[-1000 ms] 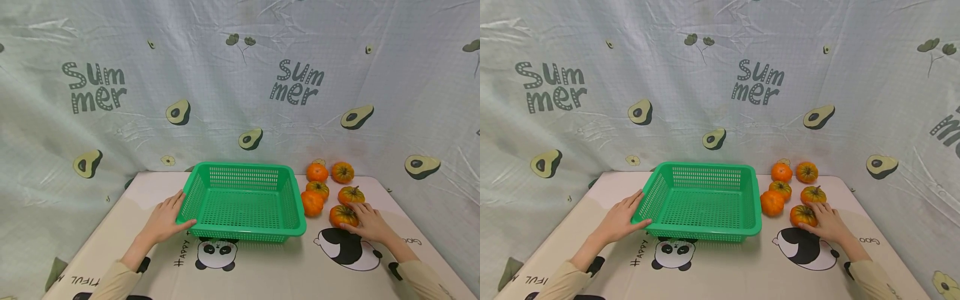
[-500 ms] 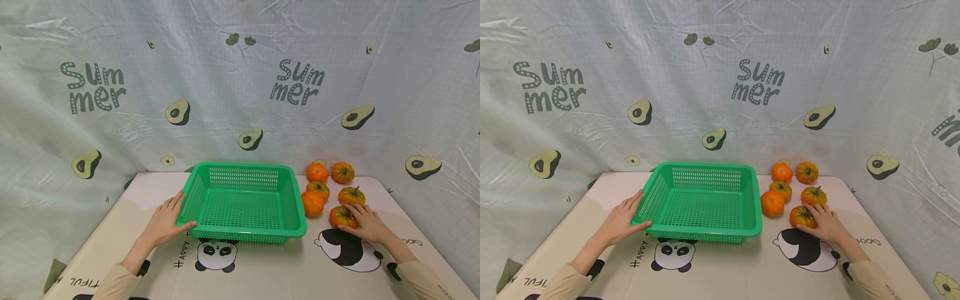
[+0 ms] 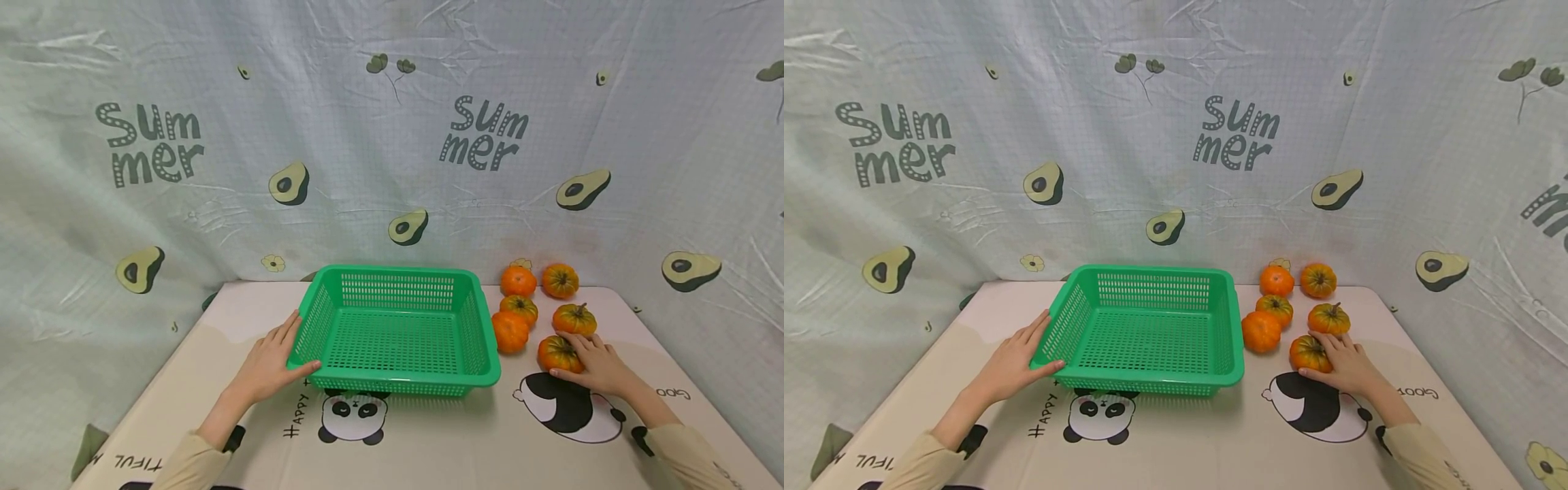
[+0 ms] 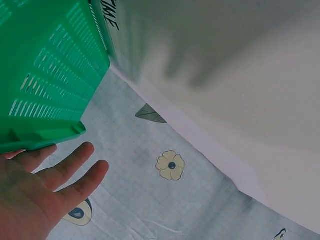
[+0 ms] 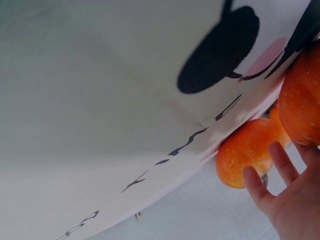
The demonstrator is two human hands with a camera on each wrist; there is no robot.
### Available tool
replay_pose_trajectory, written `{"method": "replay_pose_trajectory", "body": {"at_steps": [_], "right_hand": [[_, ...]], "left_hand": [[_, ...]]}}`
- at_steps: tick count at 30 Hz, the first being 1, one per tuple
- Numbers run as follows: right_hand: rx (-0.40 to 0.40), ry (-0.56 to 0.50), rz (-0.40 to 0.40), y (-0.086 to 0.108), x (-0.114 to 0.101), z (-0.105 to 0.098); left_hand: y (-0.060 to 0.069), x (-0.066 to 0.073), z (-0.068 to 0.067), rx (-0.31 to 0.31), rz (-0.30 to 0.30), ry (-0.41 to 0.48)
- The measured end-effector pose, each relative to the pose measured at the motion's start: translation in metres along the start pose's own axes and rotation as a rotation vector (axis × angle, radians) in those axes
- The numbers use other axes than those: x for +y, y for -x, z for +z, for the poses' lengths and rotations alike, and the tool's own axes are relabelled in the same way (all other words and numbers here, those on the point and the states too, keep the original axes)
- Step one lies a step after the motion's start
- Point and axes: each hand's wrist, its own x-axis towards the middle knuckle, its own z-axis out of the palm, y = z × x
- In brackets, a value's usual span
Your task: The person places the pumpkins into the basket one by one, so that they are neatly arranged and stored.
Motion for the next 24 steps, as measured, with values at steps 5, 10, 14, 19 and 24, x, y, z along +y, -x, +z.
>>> {"method": "replay_pose_trajectory", "body": {"at_steps": [5, 10, 14, 19, 24], "right_hand": [[0.003, -0.006, -0.006, 0.0, -0.001, -0.002], [0.008, -0.004, -0.008, 0.0, -0.002, -0.002], [0.034, -0.003, -0.019, 0.001, -0.003, -0.004], [0.1, -0.007, -0.041, 0.0, -0.008, -0.007], [0.156, -0.017, -0.065, -0.001, -0.017, -0.012]], "left_hand": [[0.0, 0.0, 0.0, 0.006, 0.006, -0.004], [0.0, -0.001, 0.001, 0.008, 0.01, -0.012], [0.0, -0.001, 0.002, 0.007, 0.011, -0.014], [0.0, -0.001, 0.001, 0.007, 0.009, -0.007], [0.0, 0.0, -0.001, 0.006, 0.009, -0.002]]}}
